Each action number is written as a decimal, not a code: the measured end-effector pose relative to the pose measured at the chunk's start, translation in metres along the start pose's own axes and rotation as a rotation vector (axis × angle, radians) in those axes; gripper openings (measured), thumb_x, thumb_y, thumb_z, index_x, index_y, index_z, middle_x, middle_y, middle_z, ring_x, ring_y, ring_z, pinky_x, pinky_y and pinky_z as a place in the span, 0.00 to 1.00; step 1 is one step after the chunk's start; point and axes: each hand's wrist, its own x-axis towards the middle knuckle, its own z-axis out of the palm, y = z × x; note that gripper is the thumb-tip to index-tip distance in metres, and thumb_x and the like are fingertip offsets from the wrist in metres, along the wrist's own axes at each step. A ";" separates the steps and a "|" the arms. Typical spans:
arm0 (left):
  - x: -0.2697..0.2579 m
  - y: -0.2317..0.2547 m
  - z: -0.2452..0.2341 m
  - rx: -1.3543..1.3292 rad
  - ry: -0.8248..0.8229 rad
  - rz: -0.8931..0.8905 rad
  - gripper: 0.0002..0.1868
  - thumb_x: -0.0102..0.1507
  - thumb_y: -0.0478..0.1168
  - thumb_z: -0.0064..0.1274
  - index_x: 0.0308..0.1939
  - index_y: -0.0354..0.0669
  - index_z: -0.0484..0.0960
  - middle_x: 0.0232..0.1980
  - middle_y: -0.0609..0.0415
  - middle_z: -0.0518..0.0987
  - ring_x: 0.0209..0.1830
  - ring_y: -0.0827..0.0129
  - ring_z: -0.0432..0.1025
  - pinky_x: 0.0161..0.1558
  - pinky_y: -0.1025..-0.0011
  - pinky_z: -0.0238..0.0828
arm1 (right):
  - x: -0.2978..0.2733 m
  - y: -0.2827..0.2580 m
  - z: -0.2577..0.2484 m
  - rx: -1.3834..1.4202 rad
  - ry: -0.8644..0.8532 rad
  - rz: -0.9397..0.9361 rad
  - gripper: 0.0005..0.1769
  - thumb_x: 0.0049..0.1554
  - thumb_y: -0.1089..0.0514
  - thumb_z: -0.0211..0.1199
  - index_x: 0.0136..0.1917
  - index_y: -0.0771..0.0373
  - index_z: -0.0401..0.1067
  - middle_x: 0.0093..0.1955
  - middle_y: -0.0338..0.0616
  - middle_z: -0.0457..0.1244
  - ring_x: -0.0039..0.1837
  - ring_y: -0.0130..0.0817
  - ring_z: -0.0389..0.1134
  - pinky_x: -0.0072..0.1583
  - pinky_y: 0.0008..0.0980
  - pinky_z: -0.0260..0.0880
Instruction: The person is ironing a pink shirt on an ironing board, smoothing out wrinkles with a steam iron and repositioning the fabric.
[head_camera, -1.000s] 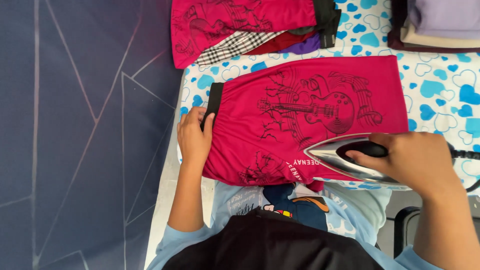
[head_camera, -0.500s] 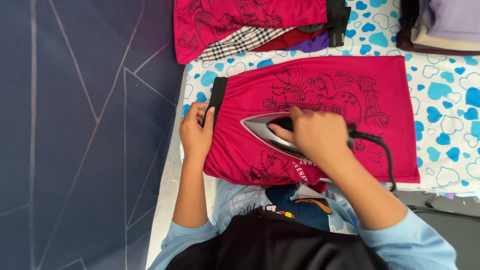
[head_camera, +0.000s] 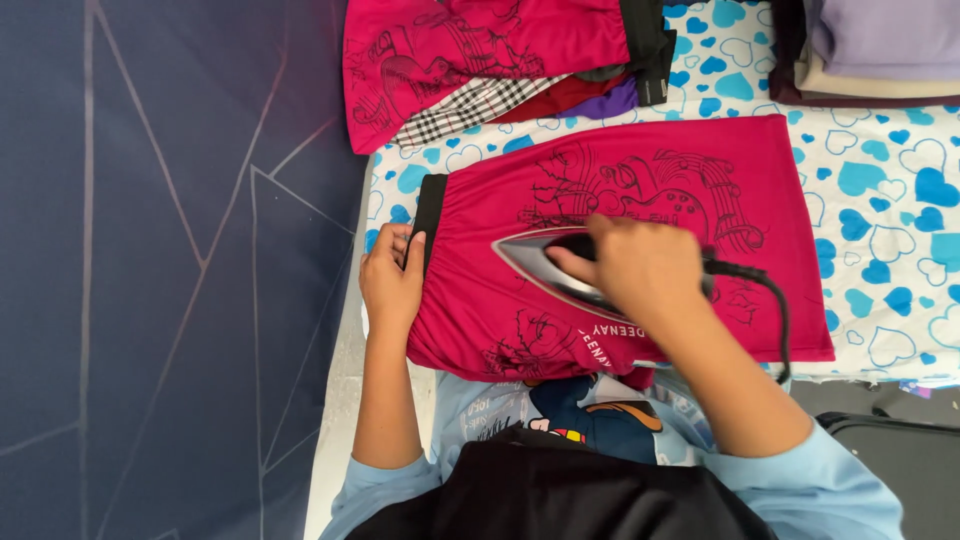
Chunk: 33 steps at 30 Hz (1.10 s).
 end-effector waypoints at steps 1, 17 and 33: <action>0.001 0.001 0.000 -0.002 0.000 0.001 0.07 0.70 0.44 0.55 0.46 0.45 0.80 0.32 0.54 0.79 0.35 0.59 0.74 0.50 0.60 0.66 | -0.005 0.011 -0.006 -0.002 0.000 0.000 0.30 0.58 0.24 0.56 0.45 0.51 0.78 0.36 0.45 0.71 0.41 0.48 0.76 0.42 0.47 0.74; 0.002 -0.009 0.004 0.021 -0.016 0.044 0.10 0.71 0.49 0.49 0.45 0.49 0.77 0.29 0.67 0.70 0.27 0.72 0.66 0.60 0.60 0.62 | -0.051 0.179 0.029 -0.580 -0.141 0.406 0.42 0.64 0.05 0.33 0.51 0.29 0.77 0.33 0.33 0.71 0.41 0.38 0.77 0.39 0.32 0.68; 0.001 -0.002 -0.001 -0.096 0.031 0.018 0.05 0.70 0.43 0.54 0.45 0.48 0.79 0.31 0.55 0.80 0.34 0.57 0.74 0.48 0.59 0.67 | 0.033 0.054 -0.001 -0.102 -0.122 0.069 0.33 0.54 0.18 0.53 0.51 0.41 0.81 0.37 0.43 0.73 0.47 0.51 0.77 0.48 0.45 0.73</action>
